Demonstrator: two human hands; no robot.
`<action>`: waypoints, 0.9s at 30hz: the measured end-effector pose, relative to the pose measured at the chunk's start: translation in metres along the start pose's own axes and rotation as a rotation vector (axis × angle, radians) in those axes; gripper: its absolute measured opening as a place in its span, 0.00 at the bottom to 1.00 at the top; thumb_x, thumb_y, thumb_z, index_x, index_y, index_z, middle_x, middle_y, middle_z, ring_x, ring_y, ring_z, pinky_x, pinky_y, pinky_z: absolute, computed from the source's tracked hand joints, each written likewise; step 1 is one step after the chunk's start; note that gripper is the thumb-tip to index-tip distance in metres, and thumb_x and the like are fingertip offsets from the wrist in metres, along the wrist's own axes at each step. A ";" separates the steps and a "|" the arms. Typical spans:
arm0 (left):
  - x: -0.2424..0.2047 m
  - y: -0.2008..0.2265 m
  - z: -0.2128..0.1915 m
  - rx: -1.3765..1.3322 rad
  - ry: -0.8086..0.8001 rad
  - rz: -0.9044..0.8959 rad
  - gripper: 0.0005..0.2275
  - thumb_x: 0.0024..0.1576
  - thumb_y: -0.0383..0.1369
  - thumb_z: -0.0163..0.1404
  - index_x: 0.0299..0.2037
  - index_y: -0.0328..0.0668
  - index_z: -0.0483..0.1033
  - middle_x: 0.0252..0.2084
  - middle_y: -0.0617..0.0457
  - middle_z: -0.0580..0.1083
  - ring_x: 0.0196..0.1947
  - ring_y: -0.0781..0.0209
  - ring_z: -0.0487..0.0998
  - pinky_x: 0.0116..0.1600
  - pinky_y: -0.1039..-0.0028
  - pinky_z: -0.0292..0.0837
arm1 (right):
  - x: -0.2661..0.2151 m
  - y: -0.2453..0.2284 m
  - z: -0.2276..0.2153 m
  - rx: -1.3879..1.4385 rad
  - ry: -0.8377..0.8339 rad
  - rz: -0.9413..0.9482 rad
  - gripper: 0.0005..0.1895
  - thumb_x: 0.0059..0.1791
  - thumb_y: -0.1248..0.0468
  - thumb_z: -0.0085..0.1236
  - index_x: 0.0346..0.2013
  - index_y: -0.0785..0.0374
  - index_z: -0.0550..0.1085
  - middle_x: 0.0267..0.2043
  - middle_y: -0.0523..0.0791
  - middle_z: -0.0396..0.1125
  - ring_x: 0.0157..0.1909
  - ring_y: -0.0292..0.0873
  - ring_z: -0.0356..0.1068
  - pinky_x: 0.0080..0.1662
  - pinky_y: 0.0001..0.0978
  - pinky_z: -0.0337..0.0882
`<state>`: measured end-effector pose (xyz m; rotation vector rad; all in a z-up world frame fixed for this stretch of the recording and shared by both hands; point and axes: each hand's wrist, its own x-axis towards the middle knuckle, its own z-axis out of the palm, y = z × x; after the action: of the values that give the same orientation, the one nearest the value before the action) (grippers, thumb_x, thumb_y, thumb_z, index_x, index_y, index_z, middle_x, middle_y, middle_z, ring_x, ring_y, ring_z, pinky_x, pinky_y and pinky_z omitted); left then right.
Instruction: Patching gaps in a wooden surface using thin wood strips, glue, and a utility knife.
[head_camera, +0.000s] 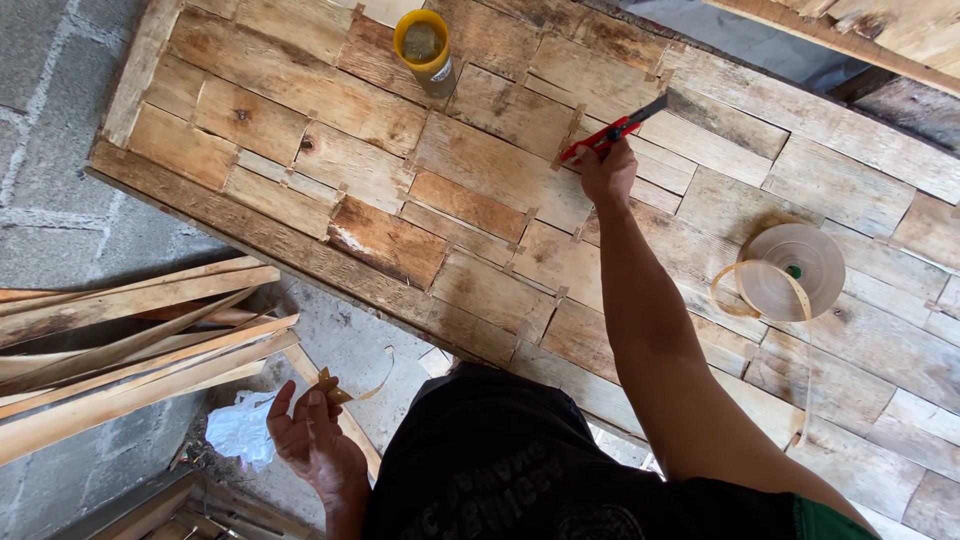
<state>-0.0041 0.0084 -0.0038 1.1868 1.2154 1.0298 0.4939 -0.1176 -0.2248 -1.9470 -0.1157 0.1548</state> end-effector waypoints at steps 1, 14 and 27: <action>0.001 0.001 0.001 -0.001 -0.001 0.002 0.20 0.65 0.28 0.51 0.65 0.33 0.61 0.46 0.41 0.79 0.43 0.59 0.79 0.49 0.74 0.72 | 0.000 -0.004 -0.002 0.001 0.001 -0.001 0.15 0.46 0.62 0.70 0.39 0.65 0.72 0.34 0.46 0.77 0.35 0.40 0.79 0.38 0.34 0.77; 0.001 -0.001 -0.002 -0.014 -0.003 0.012 0.19 0.64 0.28 0.51 0.64 0.34 0.62 0.46 0.39 0.79 0.43 0.58 0.80 0.50 0.71 0.74 | -0.007 -0.010 -0.007 -0.089 -0.078 0.006 0.17 0.45 0.59 0.71 0.37 0.66 0.73 0.31 0.47 0.75 0.33 0.43 0.78 0.36 0.35 0.76; 0.003 -0.009 -0.004 -0.052 -0.040 0.029 0.19 0.66 0.28 0.52 0.65 0.33 0.62 0.45 0.40 0.79 0.42 0.59 0.79 0.49 0.73 0.72 | -0.005 -0.006 0.003 -0.166 -0.012 0.005 0.18 0.44 0.56 0.73 0.37 0.63 0.74 0.31 0.46 0.76 0.33 0.45 0.77 0.38 0.38 0.74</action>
<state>-0.0082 0.0104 -0.0129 1.1830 1.1366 1.0484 0.4883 -0.1136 -0.2199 -2.1120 -0.1355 0.1642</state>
